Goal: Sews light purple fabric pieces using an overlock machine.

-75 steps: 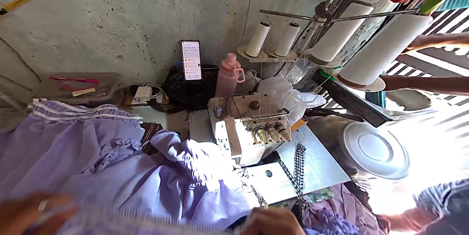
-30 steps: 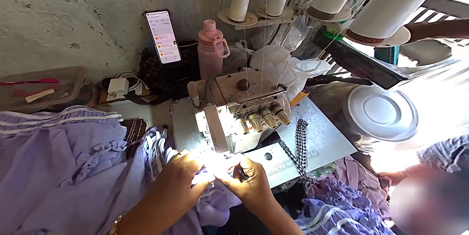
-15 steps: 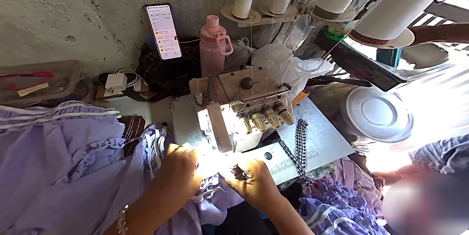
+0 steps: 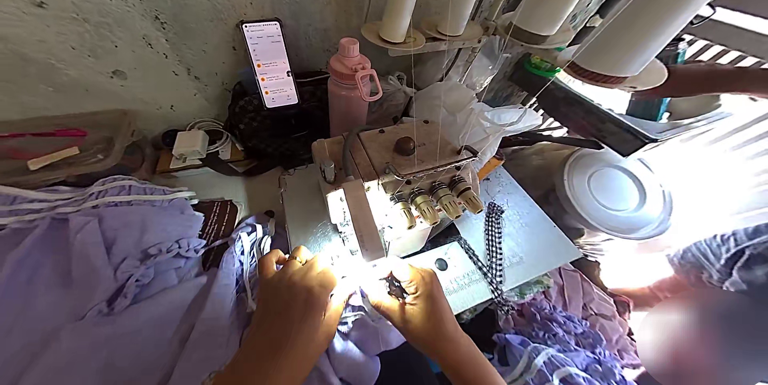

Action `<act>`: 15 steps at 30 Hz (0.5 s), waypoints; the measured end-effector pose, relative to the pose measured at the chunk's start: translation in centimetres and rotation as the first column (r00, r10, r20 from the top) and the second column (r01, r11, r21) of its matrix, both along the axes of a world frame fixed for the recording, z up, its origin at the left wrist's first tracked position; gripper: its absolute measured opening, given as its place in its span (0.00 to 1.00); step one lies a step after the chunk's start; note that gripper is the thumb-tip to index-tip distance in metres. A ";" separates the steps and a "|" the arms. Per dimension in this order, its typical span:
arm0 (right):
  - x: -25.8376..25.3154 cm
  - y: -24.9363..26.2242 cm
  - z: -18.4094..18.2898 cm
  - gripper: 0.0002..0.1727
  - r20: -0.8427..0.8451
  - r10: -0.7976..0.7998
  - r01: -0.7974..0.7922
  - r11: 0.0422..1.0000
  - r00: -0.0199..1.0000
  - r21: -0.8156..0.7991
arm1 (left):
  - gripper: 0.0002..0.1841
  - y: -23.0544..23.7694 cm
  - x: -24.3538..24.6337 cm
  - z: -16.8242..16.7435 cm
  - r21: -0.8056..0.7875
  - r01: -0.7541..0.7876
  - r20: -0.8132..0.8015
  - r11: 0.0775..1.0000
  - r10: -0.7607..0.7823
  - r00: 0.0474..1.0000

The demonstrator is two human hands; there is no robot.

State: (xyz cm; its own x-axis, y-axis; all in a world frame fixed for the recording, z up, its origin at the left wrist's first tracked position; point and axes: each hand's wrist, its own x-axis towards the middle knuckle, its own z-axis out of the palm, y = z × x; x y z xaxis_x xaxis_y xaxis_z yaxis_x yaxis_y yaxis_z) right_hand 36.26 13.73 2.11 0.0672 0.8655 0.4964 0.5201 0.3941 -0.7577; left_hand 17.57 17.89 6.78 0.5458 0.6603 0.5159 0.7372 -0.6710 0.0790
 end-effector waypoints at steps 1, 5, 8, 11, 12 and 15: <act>0.0 0.1 0.0 0.10 0.010 -0.009 0.009 1.000 1.000 0.003 | 0.17 0.1 0.1 -0.2 -0.003 -0.007 0.015 1.000 0.007 1.000; 0.6 0.0 0.3 0.11 0.006 0.051 -0.051 0.999 0.999 -0.018 | 0.16 0.0 0.4 -0.8 -0.006 -0.006 0.074 1.000 0.007 0.997; 0.4 -0.1 0.4 0.10 0.062 0.001 -0.002 1.000 0.998 0.009 | 0.17 -0.9 0.7 -0.7 -0.003 -0.080 0.022 0.997 0.080 0.997; -0.4 0.3 0.2 0.10 0.117 -0.123 0.126 0.992 0.985 -0.016 | 0.15 -1.3 1.5 -1.3 0.012 -0.214 -0.010 0.977 0.215 0.977; -0.7 0.7 0.1 0.11 0.126 -0.159 0.164 0.986 0.979 -0.023 | 0.15 -1.1 1.8 -1.8 0.005 -0.256 0.008 0.967 0.256 0.967; -1.0 1.7 0.0 0.12 0.059 -0.185 0.188 0.980 0.981 -0.070 | 0.19 0.0 2.2 -2.7 -0.060 -0.318 0.058 0.946 0.321 0.945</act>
State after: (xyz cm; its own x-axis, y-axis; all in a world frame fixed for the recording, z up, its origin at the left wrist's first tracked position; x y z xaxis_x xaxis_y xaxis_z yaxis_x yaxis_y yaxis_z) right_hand 35.28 15.47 2.14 0.2068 0.8749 0.4379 0.6185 0.2299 -0.7514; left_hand 19.81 17.88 4.07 0.2677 0.8197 0.5064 0.9043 -0.3951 0.1616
